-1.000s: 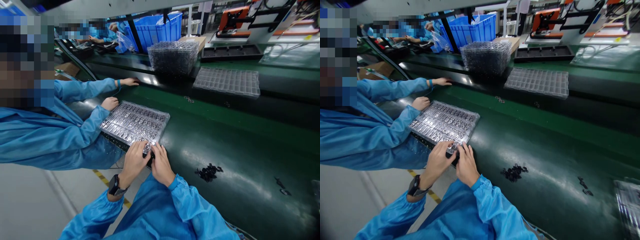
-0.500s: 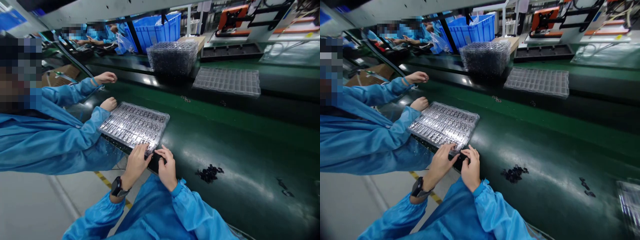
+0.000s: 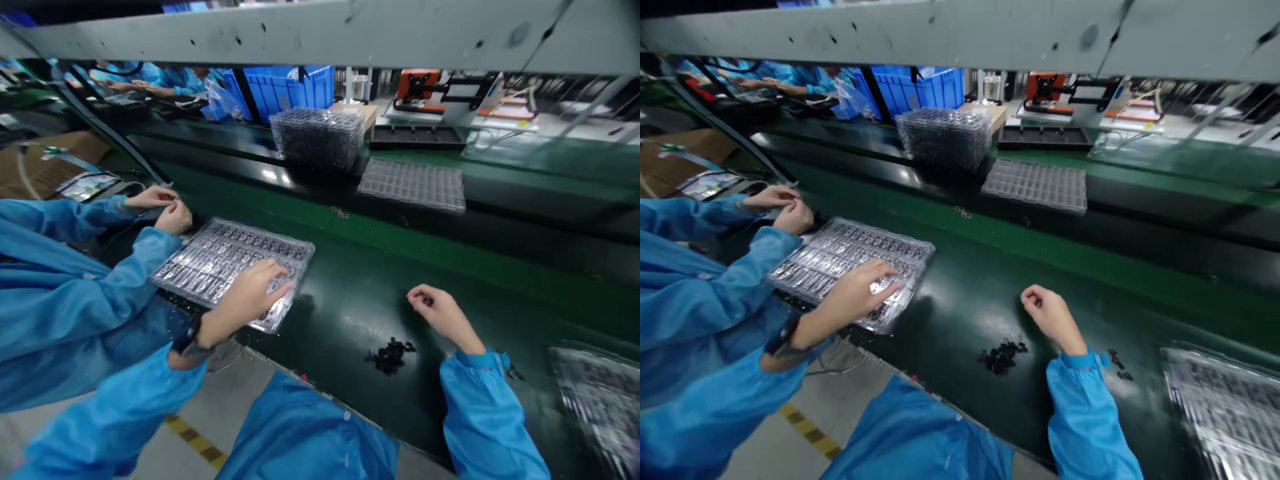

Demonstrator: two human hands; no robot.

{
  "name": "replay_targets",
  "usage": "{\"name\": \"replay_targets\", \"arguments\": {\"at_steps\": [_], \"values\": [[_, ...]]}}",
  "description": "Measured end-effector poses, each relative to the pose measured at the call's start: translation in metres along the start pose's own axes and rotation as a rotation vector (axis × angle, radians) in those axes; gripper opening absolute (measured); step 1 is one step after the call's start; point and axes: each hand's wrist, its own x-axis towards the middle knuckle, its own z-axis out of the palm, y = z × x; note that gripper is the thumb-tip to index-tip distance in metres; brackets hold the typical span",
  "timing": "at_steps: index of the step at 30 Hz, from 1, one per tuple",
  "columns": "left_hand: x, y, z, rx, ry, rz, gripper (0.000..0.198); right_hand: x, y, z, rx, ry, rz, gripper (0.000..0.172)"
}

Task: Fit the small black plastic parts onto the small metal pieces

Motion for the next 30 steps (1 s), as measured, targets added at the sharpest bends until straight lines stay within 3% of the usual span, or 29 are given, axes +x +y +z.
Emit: {"name": "replay_targets", "arguments": {"at_steps": [2, 4, 7, 9, 12, 15, 18, 25, 30], "values": [[0.064, -0.011, 0.01, -0.031, -0.092, -0.001, 0.023, 0.006, 0.012, 0.003, -0.056, -0.186, 0.016, 0.018], [0.132, -0.019, 0.032, -0.023, -0.187, -0.095, 0.017, 0.005, 0.013, 0.015, -0.107, -0.305, 0.011, 0.013], [0.22, -0.026, 0.075, 0.036, -0.231, -0.2, 0.017, 0.0, 0.007, 0.031, -0.243, -0.319, -0.012, 0.008], [0.261, -0.028, 0.099, 0.052, -0.223, -0.198, 0.024, -0.003, 0.002, 0.036, -0.311, -0.3, -0.014, 0.012], [0.298, -0.036, 0.123, 0.063, -0.231, -0.207, 0.029, -0.004, -0.002, 0.034, -0.35, -0.294, 0.01, 0.014], [0.314, -0.052, 0.137, 0.067, -0.266, -0.244, 0.026, -0.003, -0.005, 0.029, -0.357, -0.286, 0.025, 0.013], [0.315, -0.068, 0.145, 0.061, -0.281, -0.278, 0.024, -0.003, -0.005, 0.029, -0.364, -0.278, 0.038, 0.012], [0.289, -0.082, 0.14, 0.057, -0.185, -0.332, 0.028, 0.0, 0.001, 0.034, -0.355, -0.225, -0.003, 0.013], [0.275, -0.085, 0.134, 0.031, -0.214, -0.365, 0.026, -0.003, 0.001, 0.019, -0.299, -0.257, 0.012, 0.011]]}}
